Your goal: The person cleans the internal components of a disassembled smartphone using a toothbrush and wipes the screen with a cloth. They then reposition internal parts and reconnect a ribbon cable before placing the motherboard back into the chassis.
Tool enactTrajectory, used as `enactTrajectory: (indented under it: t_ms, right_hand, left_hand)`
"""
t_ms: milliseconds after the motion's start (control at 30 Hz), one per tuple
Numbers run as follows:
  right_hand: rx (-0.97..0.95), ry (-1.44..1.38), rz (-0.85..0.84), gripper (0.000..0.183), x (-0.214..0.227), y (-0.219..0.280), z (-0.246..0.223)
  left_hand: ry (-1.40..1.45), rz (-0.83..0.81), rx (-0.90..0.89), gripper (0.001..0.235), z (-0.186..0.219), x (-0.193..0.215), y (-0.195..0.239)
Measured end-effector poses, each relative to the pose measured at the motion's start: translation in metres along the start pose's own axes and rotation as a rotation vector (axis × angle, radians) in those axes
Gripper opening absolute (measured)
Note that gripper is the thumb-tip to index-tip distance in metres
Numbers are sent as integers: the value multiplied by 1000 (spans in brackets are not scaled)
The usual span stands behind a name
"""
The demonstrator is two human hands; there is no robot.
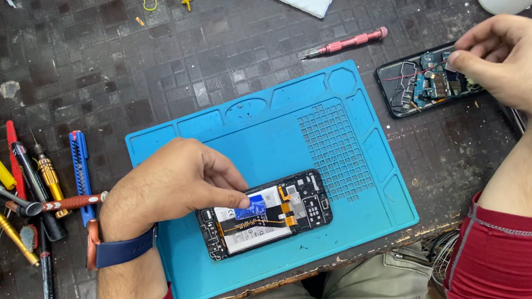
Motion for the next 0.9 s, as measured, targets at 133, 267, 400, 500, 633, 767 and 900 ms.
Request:
enactTrajectory:
  t_ms: [133,267,400,500,633,767,900]
  right_hand:
    - [21,-69,-38,26,-4,-1,-5]
    - [10,-4,-134,29,-15,4,-23]
    - [100,-42,-312,26,-38,10,-54]
    - [129,10,-382,26,-50,13,-64]
    - [167,54,-398,25,-57,14,-73]
    - [146,31,-409,20,-60,16,-72]
    - [113,41,-403,18,-62,14,-69]
  left_hand:
    - [57,6,43,35,-4,2,1]
    - [20,16,52,35,-2,3,0]
    - [5,26,54,38,0,5,2]
    - [-14,34,53,40,3,7,3]
    - [-21,40,55,40,3,8,5]
    - [-52,59,63,45,3,9,5]
    - [-48,66,60,50,3,10,4]
Point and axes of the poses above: each hand's wrist, its own y-axis away from the middle knuckle, its own x-axis out of the back of the hand, z = x × y, the point moved 9 cm from there along -y, towards the middle knuckle, and after that the axes turned 14 degrees about -y, right-handed, at the moved point
